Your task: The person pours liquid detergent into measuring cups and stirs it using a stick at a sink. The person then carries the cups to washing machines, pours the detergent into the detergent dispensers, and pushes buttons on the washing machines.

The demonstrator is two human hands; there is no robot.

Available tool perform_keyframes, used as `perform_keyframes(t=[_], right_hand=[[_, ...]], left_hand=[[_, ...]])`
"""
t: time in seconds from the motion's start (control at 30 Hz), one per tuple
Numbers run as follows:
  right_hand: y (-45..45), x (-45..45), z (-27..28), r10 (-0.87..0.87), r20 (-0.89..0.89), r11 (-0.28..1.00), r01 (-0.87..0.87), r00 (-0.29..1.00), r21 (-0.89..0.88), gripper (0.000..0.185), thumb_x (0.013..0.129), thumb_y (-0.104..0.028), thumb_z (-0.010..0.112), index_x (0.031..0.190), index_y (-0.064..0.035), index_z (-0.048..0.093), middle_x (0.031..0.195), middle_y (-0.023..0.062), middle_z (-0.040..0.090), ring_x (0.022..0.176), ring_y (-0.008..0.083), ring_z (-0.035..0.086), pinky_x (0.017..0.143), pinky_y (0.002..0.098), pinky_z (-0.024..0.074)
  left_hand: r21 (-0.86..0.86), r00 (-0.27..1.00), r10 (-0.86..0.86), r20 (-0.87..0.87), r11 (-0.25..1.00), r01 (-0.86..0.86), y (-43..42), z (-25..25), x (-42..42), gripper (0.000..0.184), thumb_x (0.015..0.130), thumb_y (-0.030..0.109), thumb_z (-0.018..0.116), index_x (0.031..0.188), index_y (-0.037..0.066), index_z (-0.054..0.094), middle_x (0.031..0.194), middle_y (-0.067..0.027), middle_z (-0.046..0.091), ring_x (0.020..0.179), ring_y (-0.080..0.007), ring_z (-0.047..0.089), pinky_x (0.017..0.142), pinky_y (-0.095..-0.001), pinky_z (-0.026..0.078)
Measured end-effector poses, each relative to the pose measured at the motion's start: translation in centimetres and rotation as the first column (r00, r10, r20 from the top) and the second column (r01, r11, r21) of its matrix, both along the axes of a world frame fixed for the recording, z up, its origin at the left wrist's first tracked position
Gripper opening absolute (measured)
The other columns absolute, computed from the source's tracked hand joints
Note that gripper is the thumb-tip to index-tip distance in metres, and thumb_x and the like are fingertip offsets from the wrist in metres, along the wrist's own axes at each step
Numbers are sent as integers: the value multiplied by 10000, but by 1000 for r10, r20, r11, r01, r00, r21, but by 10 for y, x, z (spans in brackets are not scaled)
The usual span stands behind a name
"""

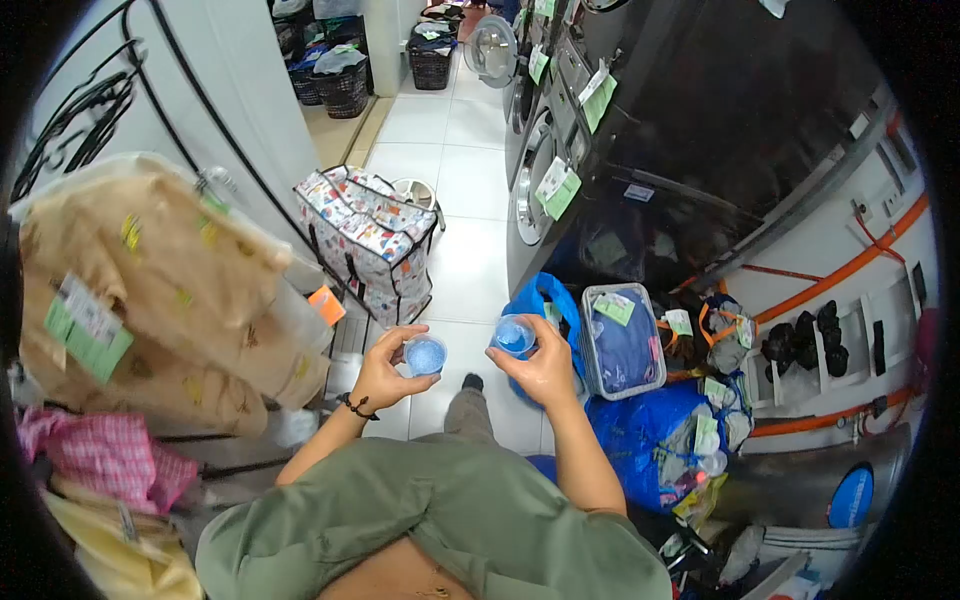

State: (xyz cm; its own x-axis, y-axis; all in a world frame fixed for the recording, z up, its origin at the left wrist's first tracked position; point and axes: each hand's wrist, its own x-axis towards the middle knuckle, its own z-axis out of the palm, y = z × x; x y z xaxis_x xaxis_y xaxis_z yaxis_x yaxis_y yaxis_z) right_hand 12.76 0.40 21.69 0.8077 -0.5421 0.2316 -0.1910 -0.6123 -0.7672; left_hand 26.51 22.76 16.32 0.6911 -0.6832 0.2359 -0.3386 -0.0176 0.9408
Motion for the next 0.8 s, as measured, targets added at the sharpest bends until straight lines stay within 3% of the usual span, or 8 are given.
perform_keyframes(t=[0.1, 0.23, 0.27, 0.37, 0.5, 0.67, 0.8], right_hand=[[-49, 52, -5, 15, 27, 999, -16, 1000, 35, 546, 658, -300, 878, 1081, -18, 678, 1018, 160, 690, 929, 303, 679, 805, 371, 533], [-117, 135, 7, 53, -8, 998, -53, 999, 29, 579, 658, -326, 876, 1095, -6, 672, 1064, 182, 687, 997, 328, 672, 866, 397, 525], [-133, 157, 8, 59, -14, 998, -58, 998, 36, 592, 662, -343, 870, 1103, -6, 666, 1087, 190, 681, 1014, 338, 667, 876, 404, 523], [-178, 229, 20, 113, -19, 993, -114, 993, -21, 590, 676, -351, 860, 1110, -6, 658, 1104, 191, 677, 1030, 347, 662, 883, 407, 522], [-231, 327, 27, 203, -18, 979, -204, 979, -10, 580, 683, -349, 855, 1113, -17, 651, 1079, 196, 688, 1029, 354, 663, 874, 411, 521], [-283, 447, 35, 226, 44, 974, -224, 973, -45, 537, 676, -309, 848, 1093, -40, 644, 990, 153, 713, 815, 291, 692, 743, 377, 546], [-321, 539, 49, 203, -11, 979, -203, 979, 22, 562, 657, -296, 875, 1107, -45, 652, 974, 106, 715, 777, 181, 666, 712, 309, 523]], left_hand=[[17, 984, -68, -164, 997, 72, -50, 4, 48, 616, 677, 86, 867, 1230, 16, 605, 1273, -92, 589, 1111, -159, 621, 907, -298, 540], [-46, 983, -55, -173, 998, 47, -122, 11, 111, 580, 680, 67, 861, 1201, 39, 609, 1342, -92, 525, 1195, -171, 567, 960, -304, 505], [-8, 992, -65, -104, 998, 65, -136, 16, 129, 576, 669, 75, 861, 1184, 62, 604, 1333, -85, 500, 1240, -176, 520, 971, -306, 487], [59, 995, -96, 36, 994, 93, -179, 30, 186, 589, 639, 97, 872, 1161, 79, 599, 1291, -77, 499, 1228, -178, 506, 971, -315, 476], [96, 995, -97, 13, 991, 96, -234, 39, 266, 565, 612, 102, 866, 1100, 75, 584, 1256, -69, 500, 1186, -179, 513, 997, -322, 446], [-36, 986, -165, -37, 986, 164, -301, 24, 379, 530, 618, 136, 860, 1053, 39, 575, 1231, -119, 593, 1155, -222, 578, 994, -362, 466], [-14, 978, -189, 91, 981, 191, -350, 18, 481, 527, 584, 154, 865, 1018, 53, 585, 1253, -134, 562, 1209, -278, 533, 1035, -408, 427]])
